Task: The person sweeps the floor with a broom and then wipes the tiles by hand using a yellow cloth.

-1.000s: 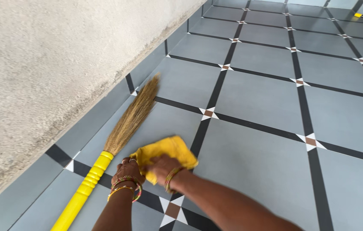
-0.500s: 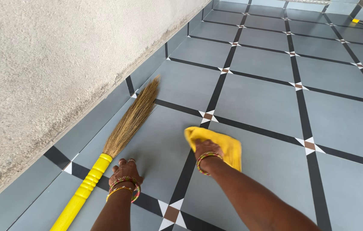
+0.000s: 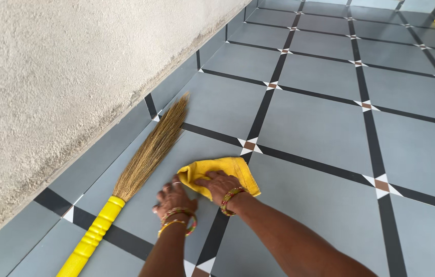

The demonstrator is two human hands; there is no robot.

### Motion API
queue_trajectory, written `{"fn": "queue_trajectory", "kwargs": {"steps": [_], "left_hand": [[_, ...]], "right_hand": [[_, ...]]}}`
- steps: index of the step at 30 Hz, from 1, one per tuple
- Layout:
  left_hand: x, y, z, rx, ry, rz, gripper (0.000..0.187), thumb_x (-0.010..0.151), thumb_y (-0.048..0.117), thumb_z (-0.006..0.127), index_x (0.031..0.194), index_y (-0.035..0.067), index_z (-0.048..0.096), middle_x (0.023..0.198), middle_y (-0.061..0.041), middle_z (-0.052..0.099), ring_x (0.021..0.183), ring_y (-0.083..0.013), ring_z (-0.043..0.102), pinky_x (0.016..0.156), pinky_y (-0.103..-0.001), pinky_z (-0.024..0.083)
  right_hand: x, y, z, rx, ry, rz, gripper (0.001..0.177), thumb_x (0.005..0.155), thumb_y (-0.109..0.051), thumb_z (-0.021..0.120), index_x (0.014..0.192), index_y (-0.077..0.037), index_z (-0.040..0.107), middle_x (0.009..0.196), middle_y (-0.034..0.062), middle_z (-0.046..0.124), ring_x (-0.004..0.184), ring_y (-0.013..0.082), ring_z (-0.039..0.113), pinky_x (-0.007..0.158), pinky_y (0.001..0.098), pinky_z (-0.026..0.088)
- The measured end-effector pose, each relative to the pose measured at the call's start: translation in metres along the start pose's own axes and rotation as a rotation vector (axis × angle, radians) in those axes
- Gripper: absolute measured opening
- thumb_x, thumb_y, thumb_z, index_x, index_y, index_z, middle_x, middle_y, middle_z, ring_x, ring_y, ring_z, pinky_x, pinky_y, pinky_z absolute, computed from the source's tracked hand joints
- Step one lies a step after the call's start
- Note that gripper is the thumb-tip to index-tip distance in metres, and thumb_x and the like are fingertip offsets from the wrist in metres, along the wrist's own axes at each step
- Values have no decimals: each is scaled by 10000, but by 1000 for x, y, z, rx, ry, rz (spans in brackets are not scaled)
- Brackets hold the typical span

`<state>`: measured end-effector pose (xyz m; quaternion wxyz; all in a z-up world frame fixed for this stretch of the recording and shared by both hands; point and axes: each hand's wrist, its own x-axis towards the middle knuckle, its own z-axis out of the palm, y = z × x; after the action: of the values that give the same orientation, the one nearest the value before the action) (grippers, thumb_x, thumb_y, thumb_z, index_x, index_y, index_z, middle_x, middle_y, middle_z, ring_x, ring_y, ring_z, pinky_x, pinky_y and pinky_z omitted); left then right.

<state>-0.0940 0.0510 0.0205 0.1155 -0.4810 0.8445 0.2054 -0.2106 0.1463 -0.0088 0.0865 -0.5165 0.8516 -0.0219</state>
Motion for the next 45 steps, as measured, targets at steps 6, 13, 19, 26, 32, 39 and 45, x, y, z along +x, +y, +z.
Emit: {"fn": "queue_trajectory", "kwargs": {"steps": [6,13,19,26,32,39,45], "left_hand": [[-4,54,8,-6,-73,119,1117,807,395,866,1626,353,108,1624,-48,335,1503,-300,352,1177,-564,396],[-29,112,9,156,-272,63,1124,811,275,894,1615,381,115,1713,-9,135,1571,-352,185,1155,-634,407],[-22,132,19,283,-278,64,1174,749,225,915,1632,372,156,1727,-98,79,1525,-446,276,1163,-594,404],[-5,170,52,521,-421,88,1317,751,329,929,1655,343,-30,1696,-267,33,1480,-470,364,1176,-539,424],[15,198,49,501,-399,75,1433,690,548,948,1653,300,-83,1697,-288,-8,1489,-455,364,1197,-550,377],[38,208,43,613,-416,125,1386,733,665,850,1654,284,-113,1707,-271,-15,1516,-452,304,1180,-592,386],[93,219,33,696,-430,285,1378,697,652,869,1659,299,-52,1667,-157,299,1522,-401,317,1193,-531,381]], "right_hand": [[-7,62,-21,-41,-118,268,522,1033,-124,442,1491,-369,492,1483,76,523,1348,288,536,1099,465,473],[-56,181,-23,-39,-131,406,661,959,-76,540,1518,-398,399,1579,39,402,1374,303,497,1086,468,472],[-38,208,13,-4,-137,262,593,966,-226,605,1521,-316,415,1497,89,512,1399,304,476,1144,455,399],[-40,208,-4,30,-89,207,381,1014,-178,519,1381,-232,601,1390,110,623,1329,303,559,1116,456,438],[-56,216,-26,103,-90,383,452,1028,-172,484,1463,-293,511,1519,156,474,1368,392,485,1087,493,454],[-65,254,-18,65,-71,619,568,1042,-156,428,1572,-338,335,1643,148,288,1469,421,350,1106,501,438],[-61,257,-11,43,-94,714,631,1044,-133,412,1597,-387,244,1685,115,194,1502,373,306,1096,491,452]]}}
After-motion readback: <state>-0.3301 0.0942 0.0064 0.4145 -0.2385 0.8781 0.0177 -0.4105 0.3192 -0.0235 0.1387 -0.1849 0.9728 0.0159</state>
